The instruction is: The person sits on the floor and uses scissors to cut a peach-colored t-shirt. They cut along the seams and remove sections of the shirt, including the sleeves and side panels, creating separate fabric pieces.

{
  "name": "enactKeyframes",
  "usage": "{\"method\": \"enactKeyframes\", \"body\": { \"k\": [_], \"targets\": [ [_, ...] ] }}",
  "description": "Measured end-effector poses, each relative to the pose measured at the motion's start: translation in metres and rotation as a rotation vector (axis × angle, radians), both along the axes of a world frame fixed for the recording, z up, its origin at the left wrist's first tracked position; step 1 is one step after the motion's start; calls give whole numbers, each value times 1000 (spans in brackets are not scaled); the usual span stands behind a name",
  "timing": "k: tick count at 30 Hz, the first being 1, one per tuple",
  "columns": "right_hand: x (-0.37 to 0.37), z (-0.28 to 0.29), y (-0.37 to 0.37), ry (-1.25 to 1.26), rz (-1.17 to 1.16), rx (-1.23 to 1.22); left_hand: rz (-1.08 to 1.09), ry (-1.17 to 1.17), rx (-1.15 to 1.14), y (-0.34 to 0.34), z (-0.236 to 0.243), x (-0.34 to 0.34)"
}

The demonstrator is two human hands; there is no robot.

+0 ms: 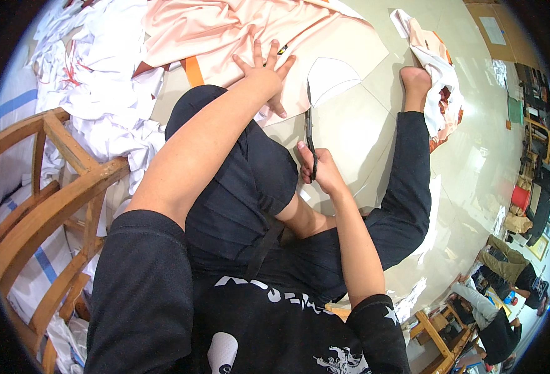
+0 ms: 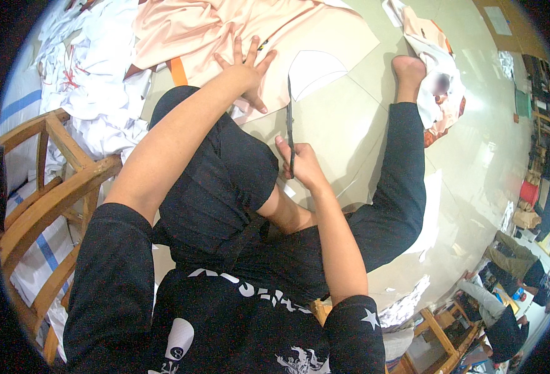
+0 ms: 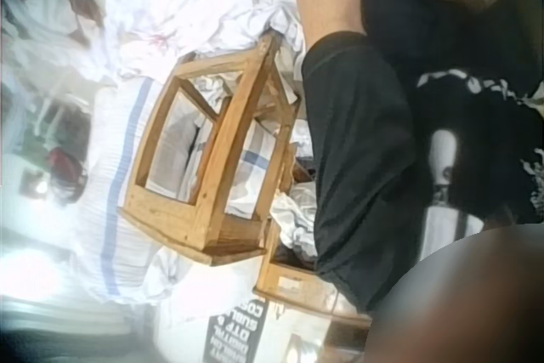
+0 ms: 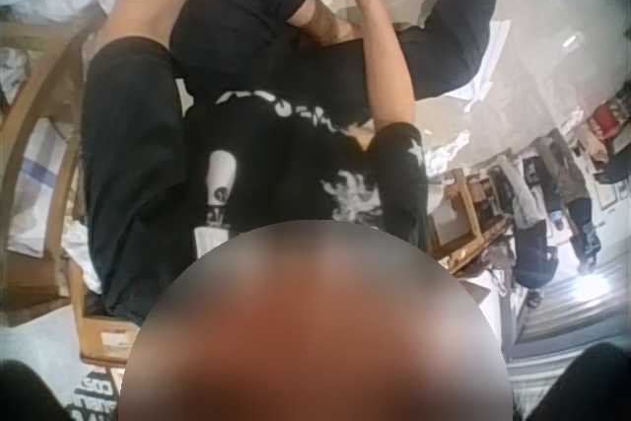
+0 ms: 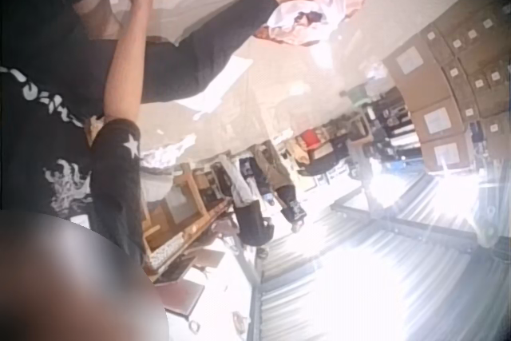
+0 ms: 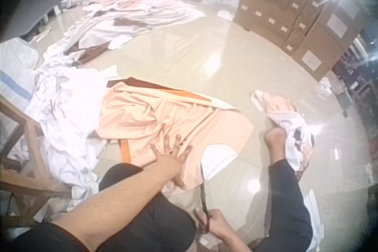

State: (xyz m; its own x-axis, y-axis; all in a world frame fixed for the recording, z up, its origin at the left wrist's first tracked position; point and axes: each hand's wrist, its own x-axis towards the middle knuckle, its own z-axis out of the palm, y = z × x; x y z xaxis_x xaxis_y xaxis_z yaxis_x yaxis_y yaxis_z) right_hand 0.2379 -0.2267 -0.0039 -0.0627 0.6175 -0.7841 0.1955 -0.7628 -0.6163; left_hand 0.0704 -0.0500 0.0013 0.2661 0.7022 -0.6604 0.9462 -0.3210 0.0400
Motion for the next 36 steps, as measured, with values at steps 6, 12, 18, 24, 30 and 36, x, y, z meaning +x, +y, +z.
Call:
{"method": "enactKeyframes", "body": {
  "k": [6, 12, 18, 24, 30, 36],
  "targets": [
    [-8, -10, -1, -13, -20, 34, 0, 3, -8, 0, -1, 0],
    [-20, -5, -2, -15, -107, 37, 0, -4, -4, 0, 0, 0],
    [-31, -5, 2, -29, -139, 28, -8, -11, -5, -2, 3, 0],
    [-38, -13, 3, 1, -167, 61, -2, 3, -17, -2, 3, 1],
    [-42, -10, 7, 32, -230, 42, -11, -14, 8, -4, 2, 0],
    [-47, -16, 7, -35, -201, 72, -13, -16, 2, -5, 3, 0]
  ]
}}
